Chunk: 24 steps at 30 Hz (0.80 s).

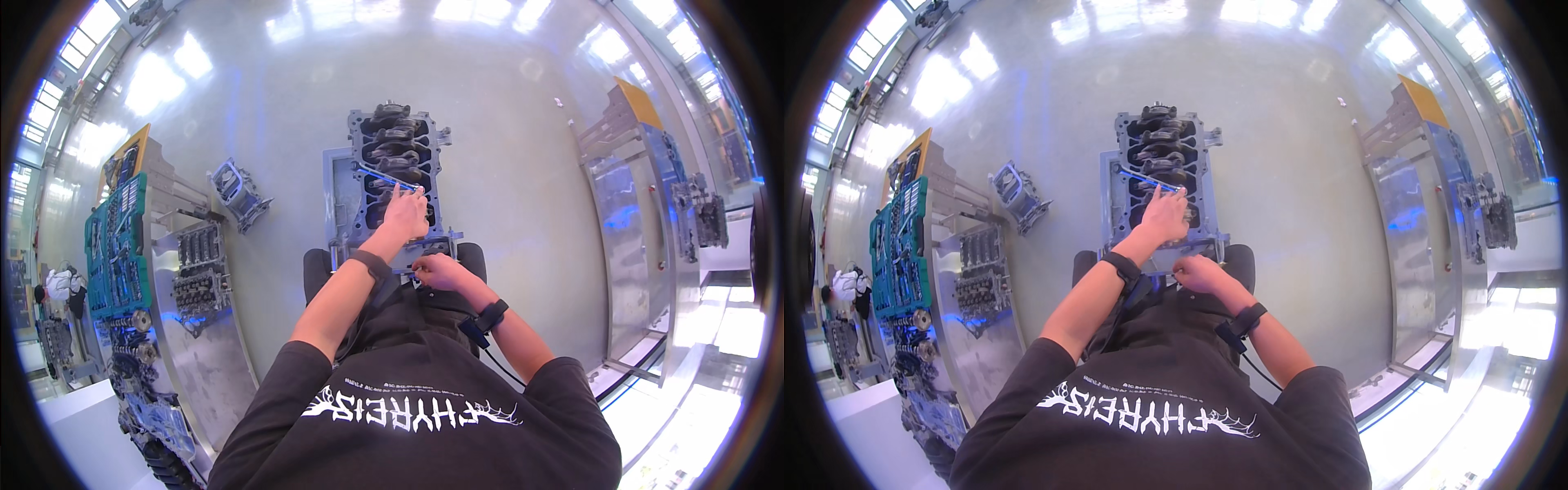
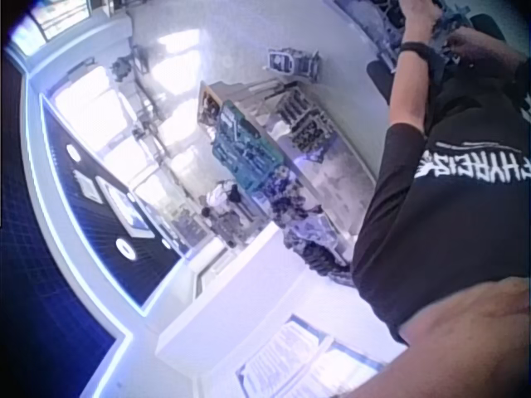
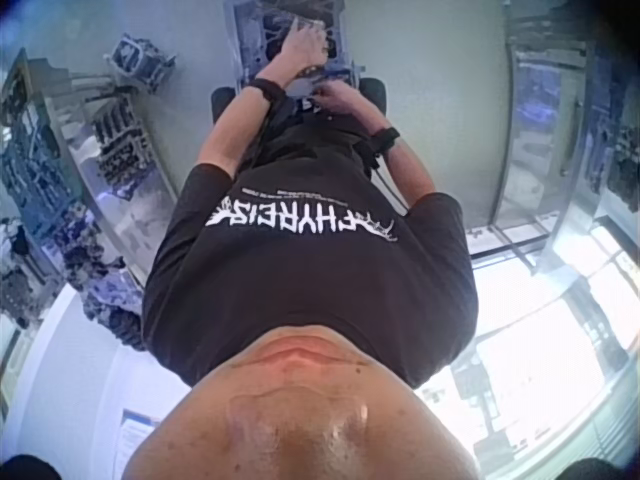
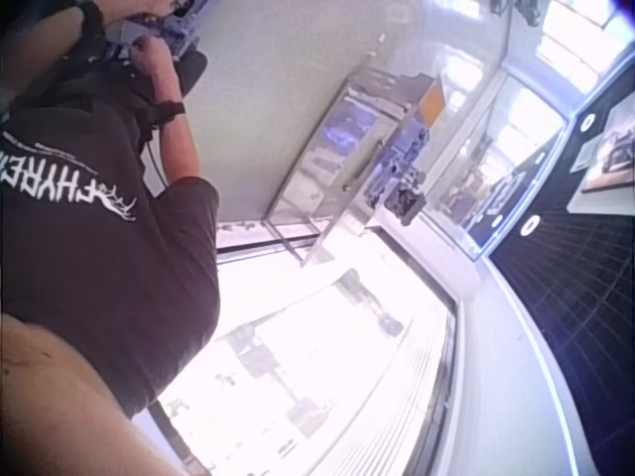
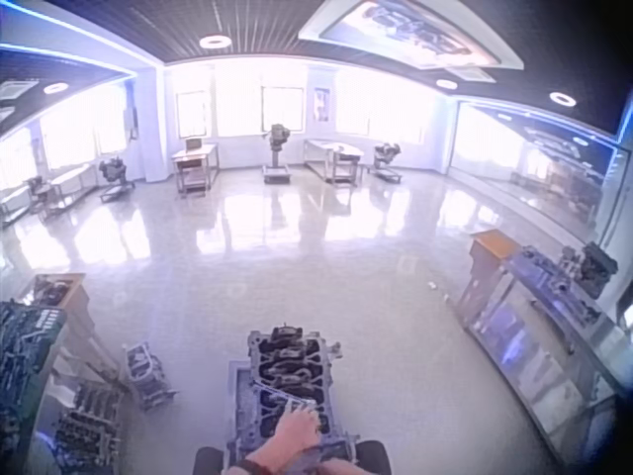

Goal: The recorder uses various wrenches and hand tools to remove components from an internal combustion engine block mounted on a stand.

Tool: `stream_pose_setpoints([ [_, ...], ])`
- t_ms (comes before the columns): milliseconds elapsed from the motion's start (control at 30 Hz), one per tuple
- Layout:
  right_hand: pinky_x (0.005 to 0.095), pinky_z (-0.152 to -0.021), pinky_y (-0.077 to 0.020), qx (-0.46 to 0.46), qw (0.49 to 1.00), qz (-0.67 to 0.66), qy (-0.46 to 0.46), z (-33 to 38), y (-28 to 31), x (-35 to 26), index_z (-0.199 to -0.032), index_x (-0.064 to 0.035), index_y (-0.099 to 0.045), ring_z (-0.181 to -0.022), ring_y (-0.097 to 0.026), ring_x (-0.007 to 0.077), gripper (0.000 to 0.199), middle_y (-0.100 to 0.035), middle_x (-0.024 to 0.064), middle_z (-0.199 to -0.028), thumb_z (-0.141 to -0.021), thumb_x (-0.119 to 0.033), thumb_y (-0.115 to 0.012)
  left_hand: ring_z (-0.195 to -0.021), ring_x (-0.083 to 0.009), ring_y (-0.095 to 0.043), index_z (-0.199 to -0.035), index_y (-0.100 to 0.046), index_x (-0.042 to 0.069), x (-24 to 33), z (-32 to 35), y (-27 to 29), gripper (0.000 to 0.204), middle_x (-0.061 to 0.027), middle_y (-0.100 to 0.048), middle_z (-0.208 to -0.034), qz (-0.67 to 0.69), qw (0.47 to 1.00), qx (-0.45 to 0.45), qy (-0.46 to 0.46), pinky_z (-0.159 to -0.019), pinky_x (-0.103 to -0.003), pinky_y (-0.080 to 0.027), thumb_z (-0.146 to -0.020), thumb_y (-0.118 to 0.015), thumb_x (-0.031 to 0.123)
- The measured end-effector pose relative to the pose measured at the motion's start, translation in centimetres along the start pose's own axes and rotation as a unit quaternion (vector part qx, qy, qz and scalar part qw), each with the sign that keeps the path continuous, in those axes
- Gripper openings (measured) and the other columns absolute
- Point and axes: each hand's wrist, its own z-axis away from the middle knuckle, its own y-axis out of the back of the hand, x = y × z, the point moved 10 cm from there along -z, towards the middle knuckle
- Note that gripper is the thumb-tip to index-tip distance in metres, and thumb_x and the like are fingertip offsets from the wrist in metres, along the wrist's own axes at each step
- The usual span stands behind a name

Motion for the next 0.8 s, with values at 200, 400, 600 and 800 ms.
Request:
stream_pose_setpoints([
  [200,0.0357,-0.071,-0.0521,-0.006,0.999,0.001,0.036,-0.1,0.2,-0.7,-0.102,0.0014,-0.064,-0.072,-0.067,0.0267,0.028,-0.068,0.0145,-0.078,-0.083,-0.016,-0.053,-0.126,-0.0346,-0.044,-0.102,-0.065,0.006,-1.0,-0.8,1.5,0.035,-0.0183,-0.059,-0.121,0.062,0.998,0.013,-0.029,-0.11,-0.051,-0.025,-0.074,-0.062,0.027],
  [400,0.0364,-0.07,-0.0518,0.019,0.999,0.003,0.044,-0.4,0.3,-0.3,-0.101,0.0012,-0.064,-0.072,-0.067,0.0269,0.027,-0.067,0.0146,-0.077,-0.083,-0.016,-0.053,-0.123,-0.0369,-0.046,-0.103,-0.064,0.009,-2.2,-1.3,0.2,0.034,-0.0133,-0.067,-0.1,0.123,0.992,0.0,0.013,-0.103,-0.049,-0.035,-0.071,-0.061,0.019],
  [600,0.0367,-0.071,-0.0518,-0.007,1.0,-0.01,0.028,0.0,-1.6,-0.2,-0.102,-0.0005,-0.064,-0.074,-0.067,0.0264,0.027,-0.068,0.0139,-0.078,-0.083,-0.017,-0.053,-0.117,-0.0343,-0.053,-0.094,-0.067,0.004,-1.5,-0.9,0.7,0.029,-0.0185,-0.067,-0.098,0.11,0.99,0.08,-0.032,-0.098,-0.045,-0.04,-0.071,-0.06,0.02],
  [800,0.0362,-0.069,-0.0523,-0.049,0.998,-0.029,-0.007,0.1,-2.1,0.2,-0.102,-0.0003,-0.064,-0.071,-0.067,0.0259,0.026,-0.068,0.0138,-0.078,-0.083,-0.016,-0.054,-0.104,-0.0354,-0.058,-0.082,-0.06,0.006,-1.4,-1.0,1.1,0.018,-0.0161,-0.065,-0.087,0.113,0.988,0.082,-0.071,-0.086,-0.043,-0.046,-0.071,-0.062,0.021],
])
